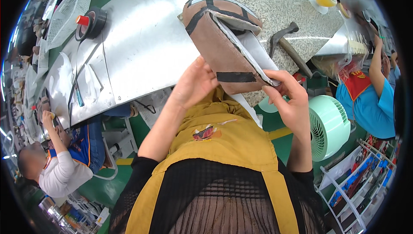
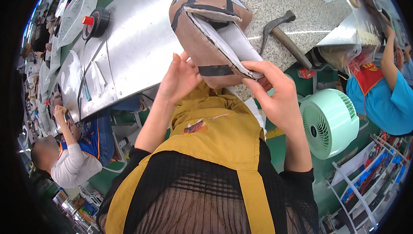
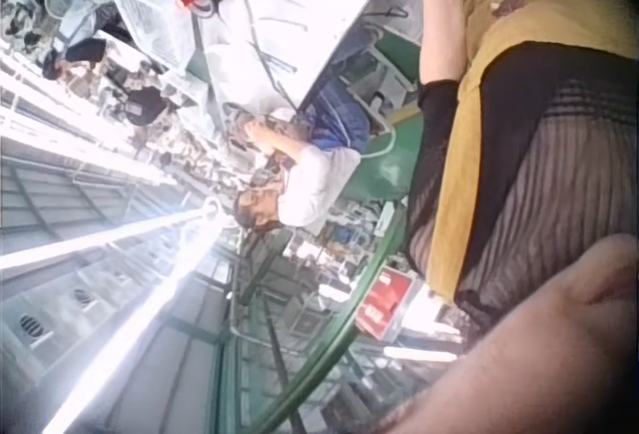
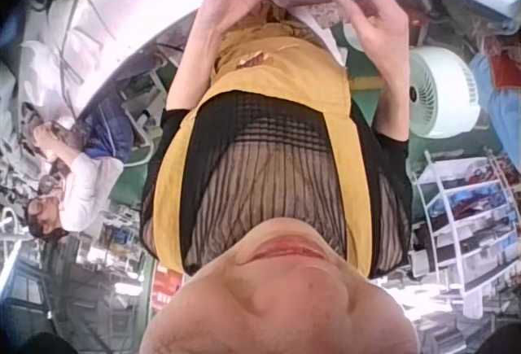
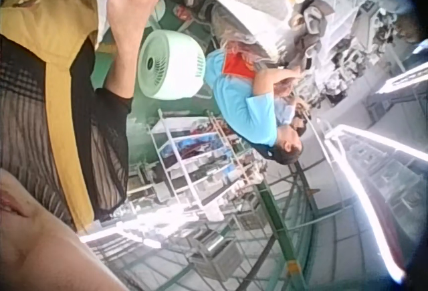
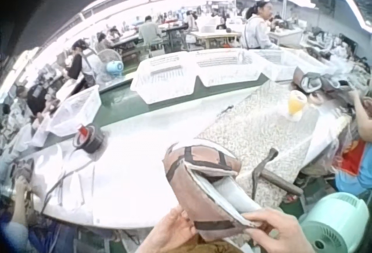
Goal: The person assembles a slip-on shoe by applying glue to the sole and upper, then using a hammer to secure the components together. They repeatedly press and tap the shoe parts to ensure adhesion, handling the shoe multiple times throughout the process.
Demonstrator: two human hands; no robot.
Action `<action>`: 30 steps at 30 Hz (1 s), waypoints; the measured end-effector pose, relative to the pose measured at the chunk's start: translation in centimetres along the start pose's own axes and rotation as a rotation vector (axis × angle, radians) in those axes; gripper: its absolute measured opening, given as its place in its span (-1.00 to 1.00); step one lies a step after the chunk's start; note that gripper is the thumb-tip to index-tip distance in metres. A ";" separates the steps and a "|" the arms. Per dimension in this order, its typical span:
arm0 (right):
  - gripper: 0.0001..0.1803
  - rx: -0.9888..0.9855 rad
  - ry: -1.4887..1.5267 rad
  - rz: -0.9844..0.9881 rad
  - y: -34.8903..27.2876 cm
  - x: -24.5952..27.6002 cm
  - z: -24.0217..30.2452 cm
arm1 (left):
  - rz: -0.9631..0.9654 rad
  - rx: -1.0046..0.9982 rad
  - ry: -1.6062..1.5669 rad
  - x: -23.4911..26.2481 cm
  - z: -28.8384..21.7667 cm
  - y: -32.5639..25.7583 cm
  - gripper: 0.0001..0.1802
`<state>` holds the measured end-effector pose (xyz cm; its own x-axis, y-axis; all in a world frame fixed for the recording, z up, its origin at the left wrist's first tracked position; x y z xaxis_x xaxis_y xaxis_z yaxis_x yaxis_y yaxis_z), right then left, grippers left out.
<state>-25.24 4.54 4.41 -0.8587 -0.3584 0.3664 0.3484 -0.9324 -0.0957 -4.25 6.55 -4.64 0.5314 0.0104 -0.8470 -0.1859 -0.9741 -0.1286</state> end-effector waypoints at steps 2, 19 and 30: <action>-0.70 -0.061 0.115 0.016 0.0 0.1 -0.3 | -0.028 -0.001 -0.034 -2.2 0.3 0.2 -0.48; -0.63 0.007 0.325 -0.086 1.4 0.5 2.8 | -0.046 -0.096 0.160 -5.7 -1.9 0.7 -0.52; -0.64 0.206 0.162 -0.227 2.2 1.4 5.1 | -0.036 -0.191 0.327 -10.6 -3.0 1.2 -0.66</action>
<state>-23.77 2.17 9.44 -0.9657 -0.1607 0.2038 0.1960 -0.9664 0.1663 -7.68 4.59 5.73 0.7764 0.0029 -0.6302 -0.0214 -0.9993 -0.0310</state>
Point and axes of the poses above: each hand's wrist, its own y-axis towards the middle knuckle, its own x-axis out of the back of the hand, z = x × y, the point moved 3 cm from there along y, towards the middle knuckle, and after that the axes turned 6 degrees about -x, right-handed, at the moved point
